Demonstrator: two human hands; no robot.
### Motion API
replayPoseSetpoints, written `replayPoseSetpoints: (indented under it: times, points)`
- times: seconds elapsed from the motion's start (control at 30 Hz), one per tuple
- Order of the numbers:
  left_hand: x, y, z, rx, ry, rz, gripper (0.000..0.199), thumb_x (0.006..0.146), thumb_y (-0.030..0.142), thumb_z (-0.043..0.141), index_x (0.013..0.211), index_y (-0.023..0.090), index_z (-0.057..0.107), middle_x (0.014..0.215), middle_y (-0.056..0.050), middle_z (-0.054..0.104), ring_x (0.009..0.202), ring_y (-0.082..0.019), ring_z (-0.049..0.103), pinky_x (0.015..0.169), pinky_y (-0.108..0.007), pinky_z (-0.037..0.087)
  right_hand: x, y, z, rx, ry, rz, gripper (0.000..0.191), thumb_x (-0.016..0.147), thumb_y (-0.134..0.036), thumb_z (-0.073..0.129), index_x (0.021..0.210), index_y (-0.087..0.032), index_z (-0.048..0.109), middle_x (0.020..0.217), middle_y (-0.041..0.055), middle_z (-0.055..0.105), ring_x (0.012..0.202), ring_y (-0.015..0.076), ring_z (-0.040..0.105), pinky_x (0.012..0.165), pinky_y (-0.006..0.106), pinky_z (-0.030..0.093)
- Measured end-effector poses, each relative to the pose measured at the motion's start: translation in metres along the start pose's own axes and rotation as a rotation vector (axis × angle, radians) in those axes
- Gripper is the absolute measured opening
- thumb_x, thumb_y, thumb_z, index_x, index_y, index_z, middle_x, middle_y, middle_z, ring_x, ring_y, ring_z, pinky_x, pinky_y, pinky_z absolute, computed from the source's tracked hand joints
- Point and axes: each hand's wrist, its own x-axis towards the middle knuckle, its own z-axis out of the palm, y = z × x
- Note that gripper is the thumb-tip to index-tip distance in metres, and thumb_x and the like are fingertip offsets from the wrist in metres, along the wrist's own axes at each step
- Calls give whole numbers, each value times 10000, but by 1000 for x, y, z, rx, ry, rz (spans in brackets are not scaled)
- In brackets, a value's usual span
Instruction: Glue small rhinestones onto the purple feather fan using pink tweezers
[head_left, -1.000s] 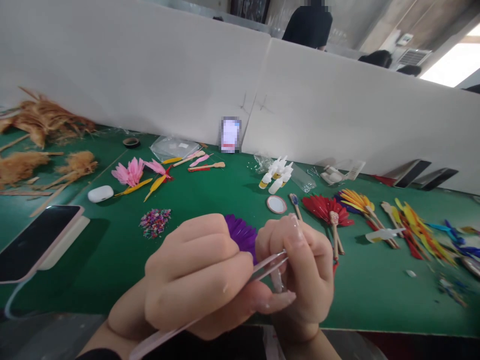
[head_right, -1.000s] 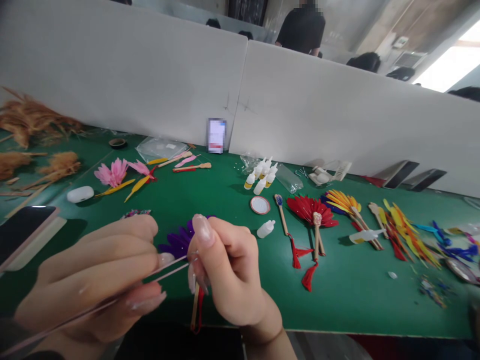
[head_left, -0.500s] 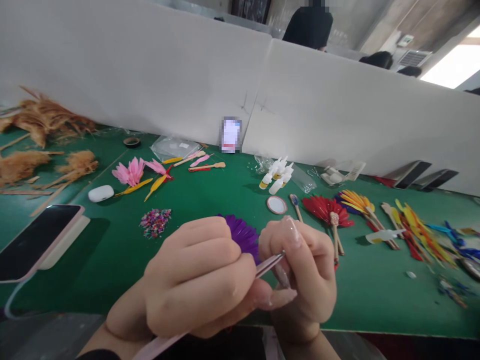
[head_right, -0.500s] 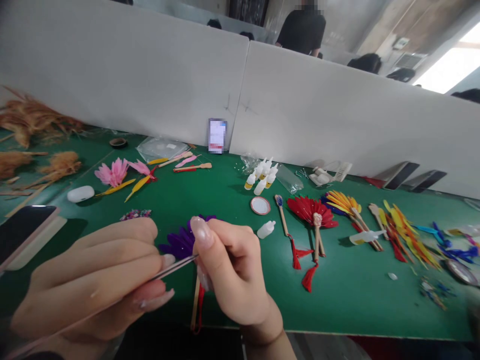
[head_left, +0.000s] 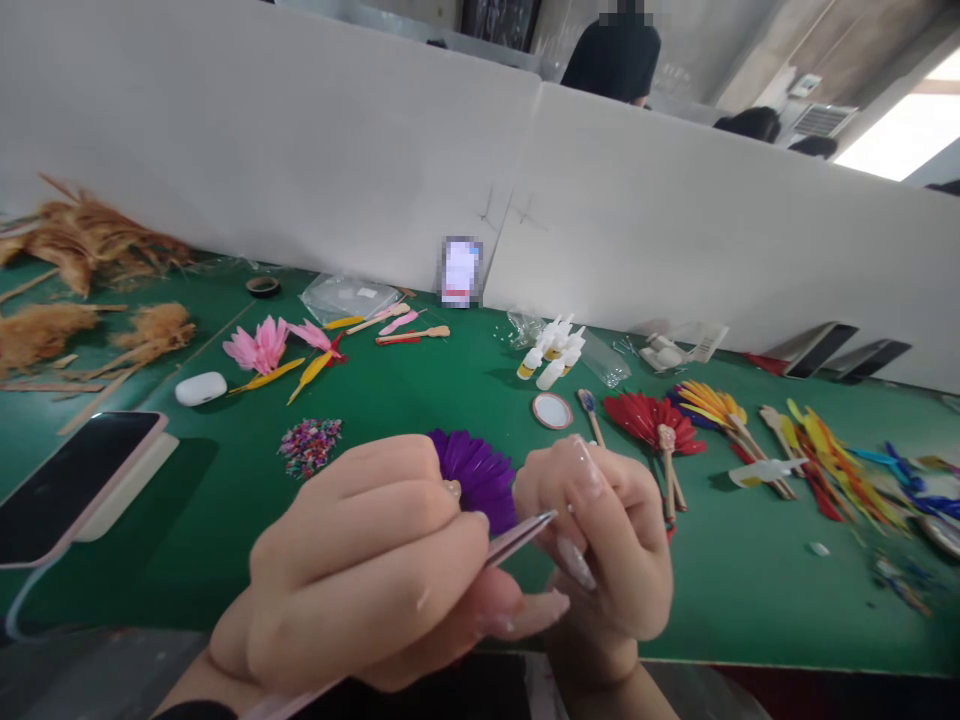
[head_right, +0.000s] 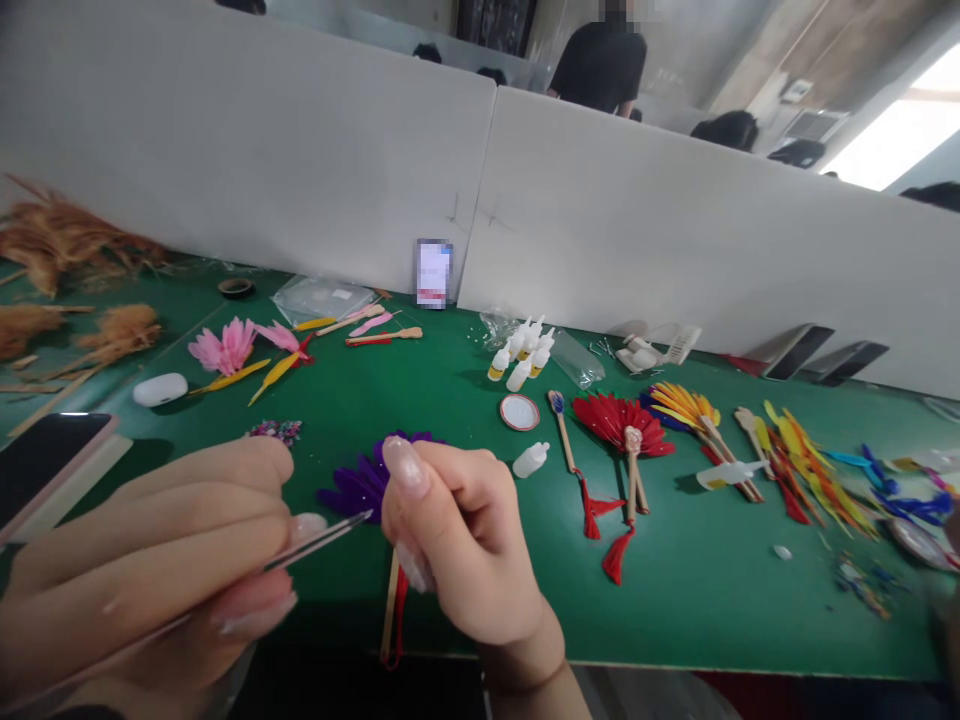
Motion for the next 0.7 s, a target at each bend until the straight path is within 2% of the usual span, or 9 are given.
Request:
replayPoseSetpoints:
  times: [0.1, 0.2, 0.33, 0.53, 0.7]
  points:
    - [3, -1, 2, 46, -51, 85, 259, 1042, 361, 451, 830, 238, 537, 494, 61, 558, 418, -135, 557, 395, -334, 512, -1, 1, -1, 27, 25, 10, 453, 1087, -278, 421, 654, -195, 523, 509, -42, 436, 441, 81, 360, 436, 261, 264]
    - [6, -4, 4, 59, -69, 123, 240, 1038, 365, 462, 847, 236, 527, 499, 71, 556, 374, -118, 496, 391, -342, 494, -1, 0, -1, -6, 30, 40, 475, 1091, -286, 404, 638, -200, 514, 498, -42, 436, 435, 89, 352, 435, 277, 252]
    - [7, -6, 5, 64, -84, 128, 242, 1042, 358, 463, 843, 233, 522, 504, 66, 553, 390, -120, 504, 385, -342, 471, 0, -2, 0, -61, 17, 74, 488, 1086, -334, 419, 619, -205, 477, 480, -46, 399, 423, 94, 333, 428, 289, 238]
    - [6, -5, 2, 51, -122, 121, 258, 1041, 348, 478, 808, 238, 490, 538, 71, 566, 398, -102, 486, 478, -318, 542, 1, -4, -1, -130, -17, 95, 497, 1092, -363, 397, 623, -202, 436, 478, -51, 379, 420, 88, 323, 423, 280, 239]
    - [5, -4, -3, 62, -178, 119, 259, 1046, 355, 472, 817, 234, 483, 543, 73, 545, 443, -101, 519, 524, -313, 539, 2, -5, 0, -174, -1, 104, 511, 1097, -367, 392, 616, -194, 398, 495, -52, 375, 433, 80, 297, 421, 270, 225]
